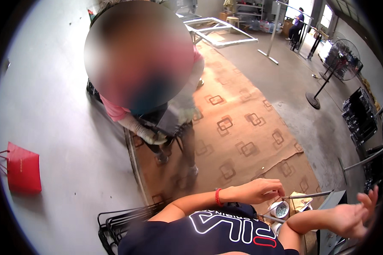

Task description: The person handles a roll of tape and walks through a warehouse area filled with stacked metal frames. They pick up a wrapped bundle of frames and place it on a stack. Later, they stand at a metal bin and repeatedly pick up small black plastic clips, placing them into a clear plastic bag.

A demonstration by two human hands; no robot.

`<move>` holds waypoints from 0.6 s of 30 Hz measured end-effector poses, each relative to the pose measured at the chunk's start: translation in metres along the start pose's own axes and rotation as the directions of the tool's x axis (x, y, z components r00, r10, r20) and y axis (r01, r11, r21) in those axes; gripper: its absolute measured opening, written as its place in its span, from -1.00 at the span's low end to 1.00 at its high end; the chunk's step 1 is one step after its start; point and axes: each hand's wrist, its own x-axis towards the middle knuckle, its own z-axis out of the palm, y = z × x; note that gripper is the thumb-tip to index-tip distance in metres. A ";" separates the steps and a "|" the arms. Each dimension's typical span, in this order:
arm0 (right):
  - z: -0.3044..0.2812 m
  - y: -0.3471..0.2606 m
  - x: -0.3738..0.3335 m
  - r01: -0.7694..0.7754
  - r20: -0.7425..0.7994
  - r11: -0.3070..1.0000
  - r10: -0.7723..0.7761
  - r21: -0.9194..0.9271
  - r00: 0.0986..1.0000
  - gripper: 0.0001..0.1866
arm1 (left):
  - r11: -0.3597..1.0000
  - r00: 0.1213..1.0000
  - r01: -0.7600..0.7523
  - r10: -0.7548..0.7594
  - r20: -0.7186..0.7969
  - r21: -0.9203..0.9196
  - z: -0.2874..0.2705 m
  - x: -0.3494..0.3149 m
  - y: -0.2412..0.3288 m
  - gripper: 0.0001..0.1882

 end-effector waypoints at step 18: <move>0.083 -0.084 -0.078 -0.888 0.667 0.272 0.588 0.371 0.459 -0.28 | 0.987 0.973 0.125 -0.102 -0.206 0.103 -0.002 -0.005 -0.005 -0.88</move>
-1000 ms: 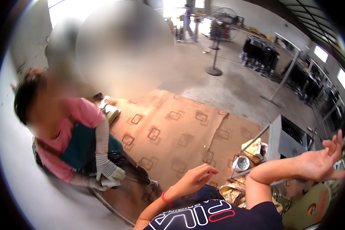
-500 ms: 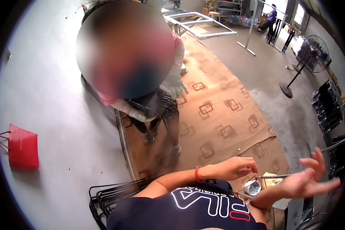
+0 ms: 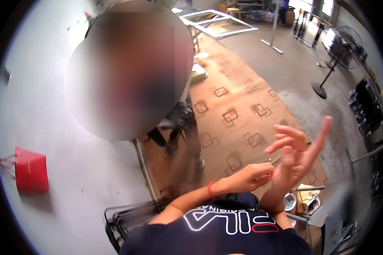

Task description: The person handles a roll of tape and walks through a warehouse area filled with stacked metal frames. They pick up a wrapped bundle of frames and place it on a stack. Later, they stand at a metal bin and repeatedly pick up small black plastic clips, placing them into a clear plastic bag.

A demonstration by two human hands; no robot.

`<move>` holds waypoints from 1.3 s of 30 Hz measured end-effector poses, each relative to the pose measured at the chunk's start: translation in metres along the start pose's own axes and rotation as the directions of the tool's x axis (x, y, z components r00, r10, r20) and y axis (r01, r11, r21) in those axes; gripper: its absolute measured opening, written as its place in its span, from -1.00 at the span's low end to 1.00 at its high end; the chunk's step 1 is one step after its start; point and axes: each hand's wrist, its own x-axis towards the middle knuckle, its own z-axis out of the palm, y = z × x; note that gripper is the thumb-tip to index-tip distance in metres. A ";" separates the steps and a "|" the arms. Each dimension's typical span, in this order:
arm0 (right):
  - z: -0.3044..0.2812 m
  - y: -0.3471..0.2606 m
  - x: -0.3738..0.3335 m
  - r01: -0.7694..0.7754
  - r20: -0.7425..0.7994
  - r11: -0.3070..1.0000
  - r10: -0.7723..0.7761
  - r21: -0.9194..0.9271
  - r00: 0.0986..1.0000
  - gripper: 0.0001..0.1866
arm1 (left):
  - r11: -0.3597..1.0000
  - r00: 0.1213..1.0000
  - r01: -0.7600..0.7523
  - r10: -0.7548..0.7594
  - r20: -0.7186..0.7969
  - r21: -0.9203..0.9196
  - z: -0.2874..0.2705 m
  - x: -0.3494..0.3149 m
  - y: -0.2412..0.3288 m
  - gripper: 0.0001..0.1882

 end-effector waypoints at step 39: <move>-0.125 -0.006 -0.061 -0.273 0.708 0.935 0.350 -0.226 0.613 -0.50 | 0.795 0.807 0.581 -0.590 0.000 0.176 -0.031 -0.134 -0.062 -0.73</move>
